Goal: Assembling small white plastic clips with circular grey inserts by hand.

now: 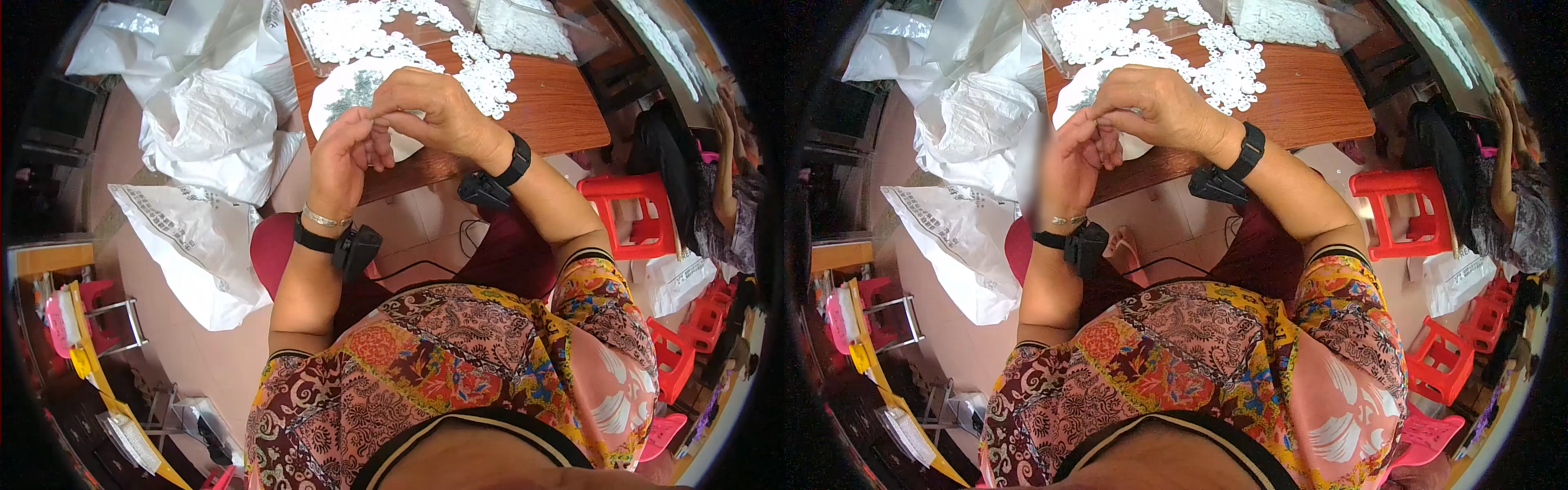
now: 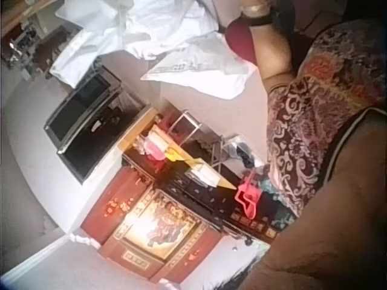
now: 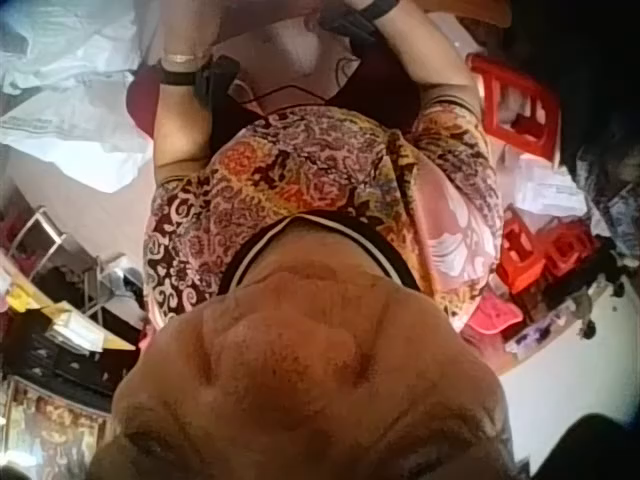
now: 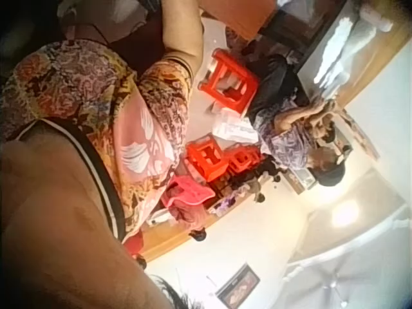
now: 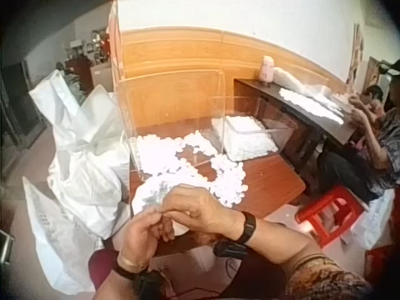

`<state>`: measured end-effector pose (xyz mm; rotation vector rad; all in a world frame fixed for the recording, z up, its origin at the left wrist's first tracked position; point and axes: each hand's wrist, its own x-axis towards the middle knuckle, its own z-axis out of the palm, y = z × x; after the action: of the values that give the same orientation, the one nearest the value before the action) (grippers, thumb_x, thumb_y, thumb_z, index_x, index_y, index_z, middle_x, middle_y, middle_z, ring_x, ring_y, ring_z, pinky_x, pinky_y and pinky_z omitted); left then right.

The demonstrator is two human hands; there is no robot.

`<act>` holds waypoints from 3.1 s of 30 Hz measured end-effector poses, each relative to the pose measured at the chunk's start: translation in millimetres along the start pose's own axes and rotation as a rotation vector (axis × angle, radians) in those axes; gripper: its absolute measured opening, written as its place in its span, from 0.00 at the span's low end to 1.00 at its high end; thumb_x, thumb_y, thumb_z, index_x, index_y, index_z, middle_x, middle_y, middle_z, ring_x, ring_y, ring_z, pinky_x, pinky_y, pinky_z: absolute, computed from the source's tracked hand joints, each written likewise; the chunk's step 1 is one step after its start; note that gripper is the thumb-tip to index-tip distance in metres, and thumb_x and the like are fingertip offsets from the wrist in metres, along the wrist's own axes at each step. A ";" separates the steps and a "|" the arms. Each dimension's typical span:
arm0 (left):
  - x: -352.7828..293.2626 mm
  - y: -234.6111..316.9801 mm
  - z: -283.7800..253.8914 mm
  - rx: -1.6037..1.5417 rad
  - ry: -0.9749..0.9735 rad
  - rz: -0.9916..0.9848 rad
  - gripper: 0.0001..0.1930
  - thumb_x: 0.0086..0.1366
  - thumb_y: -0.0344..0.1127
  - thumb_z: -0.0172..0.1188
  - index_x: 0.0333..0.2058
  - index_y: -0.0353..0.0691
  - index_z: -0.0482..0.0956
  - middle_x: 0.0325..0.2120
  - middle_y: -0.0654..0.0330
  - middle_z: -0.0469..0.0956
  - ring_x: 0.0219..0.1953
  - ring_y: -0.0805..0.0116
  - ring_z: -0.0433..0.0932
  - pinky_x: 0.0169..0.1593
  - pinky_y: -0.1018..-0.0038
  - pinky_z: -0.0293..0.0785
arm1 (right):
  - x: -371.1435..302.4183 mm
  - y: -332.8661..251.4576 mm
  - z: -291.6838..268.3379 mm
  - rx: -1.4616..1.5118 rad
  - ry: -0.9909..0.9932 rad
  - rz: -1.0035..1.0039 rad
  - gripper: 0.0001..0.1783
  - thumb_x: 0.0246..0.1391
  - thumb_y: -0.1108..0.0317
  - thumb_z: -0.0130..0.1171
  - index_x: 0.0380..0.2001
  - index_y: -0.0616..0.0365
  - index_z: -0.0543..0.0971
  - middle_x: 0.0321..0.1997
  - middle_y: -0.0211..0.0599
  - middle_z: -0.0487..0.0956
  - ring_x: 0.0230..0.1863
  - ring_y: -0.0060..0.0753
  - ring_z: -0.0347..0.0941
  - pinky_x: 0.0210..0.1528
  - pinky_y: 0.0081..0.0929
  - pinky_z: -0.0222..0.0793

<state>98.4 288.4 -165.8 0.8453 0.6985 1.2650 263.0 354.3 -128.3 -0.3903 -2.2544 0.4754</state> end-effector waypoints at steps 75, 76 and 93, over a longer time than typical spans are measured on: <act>6.5 -11.1 -6.8 0.206 0.284 0.183 0.06 0.60 0.33 0.51 0.27 0.39 0.70 0.16 0.67 0.69 0.17 0.79 0.67 0.22 0.84 0.59 | 4.7 14.6 12.4 0.651 0.019 0.764 0.10 0.54 0.66 0.58 0.32 0.64 0.78 0.27 0.32 0.79 0.26 0.16 0.72 0.30 0.13 0.70; 6.6 -12.0 -4.7 0.208 0.288 0.179 0.06 0.60 0.34 0.51 0.26 0.39 0.70 0.16 0.67 0.69 0.17 0.80 0.66 0.22 0.84 0.58 | 4.5 14.2 12.6 0.646 0.025 0.751 0.10 0.54 0.65 0.59 0.32 0.63 0.78 0.26 0.31 0.79 0.25 0.16 0.72 0.28 0.13 0.69; 4.9 -13.3 4.8 0.203 0.271 0.175 0.06 0.60 0.33 0.50 0.26 0.37 0.69 0.15 0.67 0.65 0.17 0.80 0.63 0.22 0.83 0.61 | 0.8 10.9 17.5 0.573 -0.017 0.651 0.12 0.55 0.63 0.57 0.25 0.61 0.77 0.20 0.24 0.74 0.23 0.13 0.66 0.25 0.13 0.61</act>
<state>110.2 291.3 -174.6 0.9249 0.9990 1.5013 250.6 360.5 -143.7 -0.8081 -1.8509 1.4140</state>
